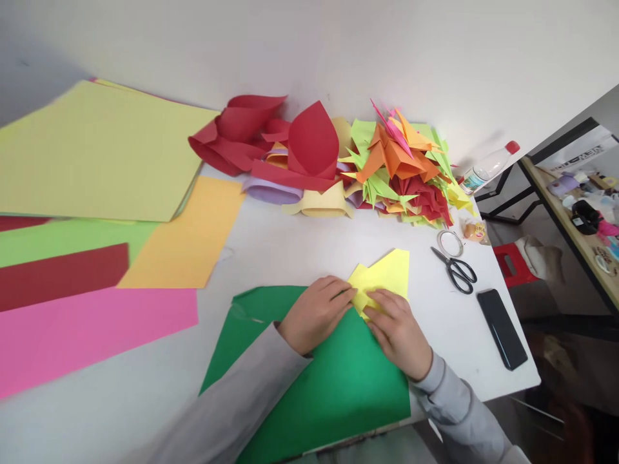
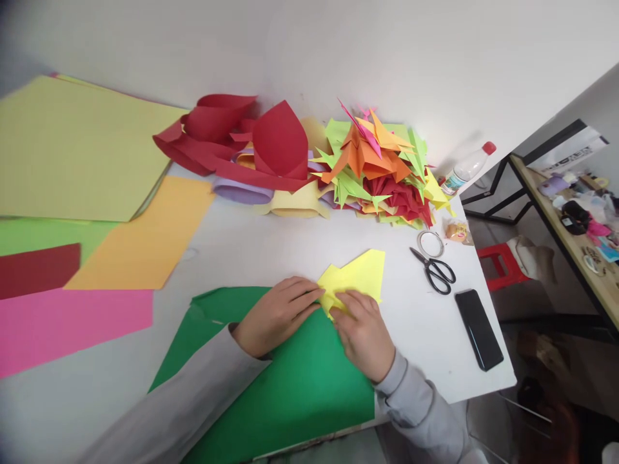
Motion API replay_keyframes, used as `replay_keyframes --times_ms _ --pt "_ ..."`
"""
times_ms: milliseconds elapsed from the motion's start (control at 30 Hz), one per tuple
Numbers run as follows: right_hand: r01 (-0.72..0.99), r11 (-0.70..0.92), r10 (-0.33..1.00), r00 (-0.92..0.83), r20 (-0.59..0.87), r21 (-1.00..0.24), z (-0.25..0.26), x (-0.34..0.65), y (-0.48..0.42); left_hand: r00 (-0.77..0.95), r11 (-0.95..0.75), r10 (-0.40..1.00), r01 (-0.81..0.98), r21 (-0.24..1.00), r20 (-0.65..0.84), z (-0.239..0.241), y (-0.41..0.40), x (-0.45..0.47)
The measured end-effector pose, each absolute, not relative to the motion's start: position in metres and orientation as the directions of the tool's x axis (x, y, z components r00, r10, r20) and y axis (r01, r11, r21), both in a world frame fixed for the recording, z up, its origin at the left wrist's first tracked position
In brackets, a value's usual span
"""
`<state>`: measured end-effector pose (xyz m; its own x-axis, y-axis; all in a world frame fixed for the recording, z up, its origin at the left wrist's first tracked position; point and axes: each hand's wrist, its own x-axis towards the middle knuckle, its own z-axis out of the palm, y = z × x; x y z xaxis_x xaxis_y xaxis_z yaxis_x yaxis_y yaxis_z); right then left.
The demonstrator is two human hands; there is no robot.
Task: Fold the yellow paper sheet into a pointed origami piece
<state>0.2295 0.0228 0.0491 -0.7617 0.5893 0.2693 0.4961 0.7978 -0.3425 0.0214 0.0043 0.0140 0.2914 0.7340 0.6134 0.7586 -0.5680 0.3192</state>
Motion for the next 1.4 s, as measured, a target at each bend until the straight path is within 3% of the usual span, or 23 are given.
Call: replay_keyframes --times_ms 233,400,500,900,1133,1300,1400 --pt "0.478 0.671 0.716 -0.615 0.329 -0.567 0.035 0.22 0.009 0.289 -0.57 0.734 0.754 0.327 0.614 0.012 0.004 0.02" --pt "0.535 0.72 0.691 -0.61 0.389 -0.442 0.032 0.22 0.007 0.279 -0.565 0.731 0.759 0.323 0.623 0.013 0.004 0.02" --pt "0.574 0.696 0.718 -0.585 0.378 -0.432 0.035 0.221 0.005 0.276 -0.56 0.737 0.76 0.33 0.617 0.013 0.003 0.02" --pt "0.744 0.617 0.782 -0.615 0.099 -0.257 0.04 0.204 0.001 0.285 -0.61 0.724 0.691 0.389 0.628 0.012 0.002 0.016" --pt "0.748 0.625 0.776 -0.627 0.07 -0.224 0.038 0.204 0.001 0.306 -0.596 0.753 0.694 0.405 0.583 0.015 0.001 0.01" --pt "0.744 0.624 0.776 -0.625 0.081 -0.239 0.04 0.203 0.002 0.165 -0.452 0.784 0.812 0.369 0.599 0.012 0.0 -0.001" --pt "0.744 0.625 0.776 -0.624 0.087 -0.236 0.041 0.203 0.004 0.233 -0.475 0.795 0.813 0.337 0.561 0.013 -0.002 -0.001"
